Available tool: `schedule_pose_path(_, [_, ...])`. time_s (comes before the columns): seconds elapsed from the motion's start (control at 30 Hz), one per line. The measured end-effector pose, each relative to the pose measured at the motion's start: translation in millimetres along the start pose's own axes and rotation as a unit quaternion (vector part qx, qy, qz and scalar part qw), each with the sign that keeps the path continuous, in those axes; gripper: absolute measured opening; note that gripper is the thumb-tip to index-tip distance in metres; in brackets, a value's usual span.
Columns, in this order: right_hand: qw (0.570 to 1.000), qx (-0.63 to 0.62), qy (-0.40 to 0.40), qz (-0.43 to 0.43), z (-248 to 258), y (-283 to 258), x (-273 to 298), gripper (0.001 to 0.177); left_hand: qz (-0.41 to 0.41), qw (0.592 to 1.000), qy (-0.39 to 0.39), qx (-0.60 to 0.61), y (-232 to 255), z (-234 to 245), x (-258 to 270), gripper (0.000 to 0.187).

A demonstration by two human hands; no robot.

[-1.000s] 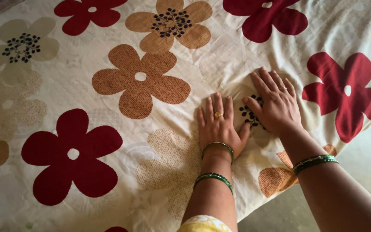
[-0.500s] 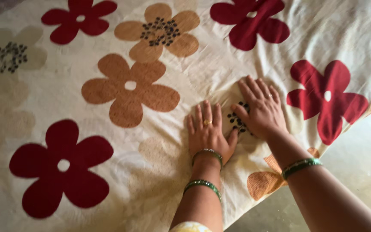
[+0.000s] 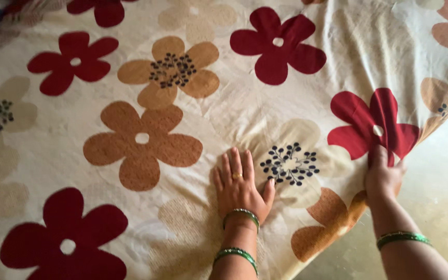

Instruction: The person smooths a floral-patterned bedsheet by hand, running their palms across the surface and tucking the edges near a piece of furniture.

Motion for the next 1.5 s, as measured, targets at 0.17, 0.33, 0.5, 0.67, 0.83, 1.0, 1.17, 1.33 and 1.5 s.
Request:
schedule_pose_path(0.17, [0.997, -0.002, 0.008, -0.082, -10, 23, -18, 0.064, -0.002, 1.0, 0.002, -0.011, 1, 2, -1, 0.089])
schedule_pose_path(0.33, [0.996, 0.054, -0.026, 0.064, -14, -74, -5, 0.054, -0.006, 1.0, -0.009, -0.01, -2, -2, -1, 0.089])
schedule_pose_path(0.5, [0.843, 0.16, -0.154, 0.491, -76, -192, 91, 0.08, -0.013, 1.0, -0.013, 0.015, -3, 2, -3, 0.089])
schedule_pose_path(0.67, [0.833, 0.176, -0.204, 0.484, -88, -205, 72, 0.072, -0.031, 0.999, 0.017, 0.014, -7, -9, -2, 0.09])
schedule_pose_path(0.83, [0.887, 0.215, -0.085, 0.4, -75, -188, -31, 0.073, -0.058, 0.996, 0.072, 0.002, -17, -26, 4, 0.093])
schedule_pose_path(1.0, [0.894, 0.189, -0.009, 0.405, -73, -163, -62, 0.068, -0.064, 0.985, 0.156, -0.036, -25, -54, 8, 0.09])
schedule_pose_path(1.17, [0.897, 0.185, 0.0, 0.402, -73, -161, -60, 0.068, -0.063, 0.98, 0.187, -0.037, -24, -52, 9, 0.086])
schedule_pose_path(1.33, [0.9, 0.183, 0.003, 0.395, -70, -163, -58, 0.066, -0.052, 0.994, 0.071, 0.059, 37, -34, -41, 0.082])
schedule_pose_path(1.5, [0.897, 0.174, 0.021, 0.405, -71, -163, -60, 0.066, -0.089, 0.99, -0.023, 0.108, 155, -65, -161, 0.076])
Point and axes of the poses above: each hand's wrist, its own x-axis away from the middle knuckle, its own z-axis out of the back of the hand, y = z × x, the point moved 5 cm from there along -x, towards the middle knuckle, and after that the axes turned 7 degrees about z, right-handed, at the moved point
